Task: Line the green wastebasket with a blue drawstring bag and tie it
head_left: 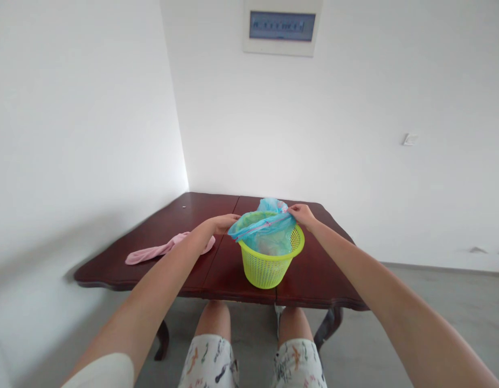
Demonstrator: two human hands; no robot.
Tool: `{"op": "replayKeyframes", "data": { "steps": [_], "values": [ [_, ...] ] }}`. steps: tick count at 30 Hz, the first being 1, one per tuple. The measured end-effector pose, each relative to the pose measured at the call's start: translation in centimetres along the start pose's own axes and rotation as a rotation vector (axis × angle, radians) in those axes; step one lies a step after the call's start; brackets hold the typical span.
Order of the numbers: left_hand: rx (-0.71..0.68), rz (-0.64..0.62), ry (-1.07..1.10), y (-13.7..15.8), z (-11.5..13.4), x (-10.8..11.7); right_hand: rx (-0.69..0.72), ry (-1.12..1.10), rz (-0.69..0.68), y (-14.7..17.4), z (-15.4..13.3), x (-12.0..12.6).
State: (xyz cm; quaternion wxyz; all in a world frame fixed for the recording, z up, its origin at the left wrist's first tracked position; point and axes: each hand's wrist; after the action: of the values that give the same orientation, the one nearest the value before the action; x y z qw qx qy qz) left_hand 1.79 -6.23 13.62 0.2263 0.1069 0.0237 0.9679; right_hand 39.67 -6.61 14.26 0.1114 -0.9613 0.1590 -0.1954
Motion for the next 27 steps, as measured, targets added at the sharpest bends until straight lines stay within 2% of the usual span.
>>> {"op": "replayKeyframes", "data": {
  "steps": [3, 7, 11, 14, 16, 19, 22, 25, 27],
  "values": [
    [0.019, 0.010, -0.071, -0.4, 1.2, 0.6, 0.071, 0.006, 0.024, -0.6, -0.9, -0.7],
    [0.017, 0.097, -0.187, -0.6, 3.1, 2.2, 0.193, -0.030, 0.095, -1.1, -2.6, -0.5],
    [-0.023, 0.205, -0.283, 0.3, 5.2, 3.9, 0.284, -0.077, 0.143, -0.7, -4.1, 1.3],
    [-0.088, 0.268, -0.255, 2.1, 6.7, 4.5, 0.327, -0.117, 0.157, 0.4, -4.9, 3.2],
    [-0.110, 0.268, -0.204, 3.8, 7.6, 4.4, 0.335, -0.146, 0.166, 1.6, -5.3, 4.6],
    [-0.061, 0.185, -0.131, 6.8, 8.0, 3.8, 0.311, -0.184, 0.160, 4.1, -5.9, 7.0],
    [-0.021, 0.087, -0.182, 9.3, 7.3, 3.2, 0.263, -0.213, 0.074, 7.8, -6.1, 9.5],
    [-0.151, 0.066, -0.310, 10.6, 6.2, 2.8, 0.185, -0.213, -0.087, 11.6, -5.8, 11.0],
    [-0.254, 0.065, -0.361, 10.8, 5.9, 2.5, 0.194, -0.130, -0.147, 13.6, -5.2, 11.0]
  ]
}}
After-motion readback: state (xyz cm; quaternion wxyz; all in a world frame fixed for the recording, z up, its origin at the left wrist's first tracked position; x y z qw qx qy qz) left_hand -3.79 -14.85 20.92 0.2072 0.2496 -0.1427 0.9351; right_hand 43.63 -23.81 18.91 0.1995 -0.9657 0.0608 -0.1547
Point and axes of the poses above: each hand's wrist, its own y-axis away from the middle knuckle, its own x-axis out of the back of the hand, z = x × y, and after that the axes turned 9 degrees about z, right-handed
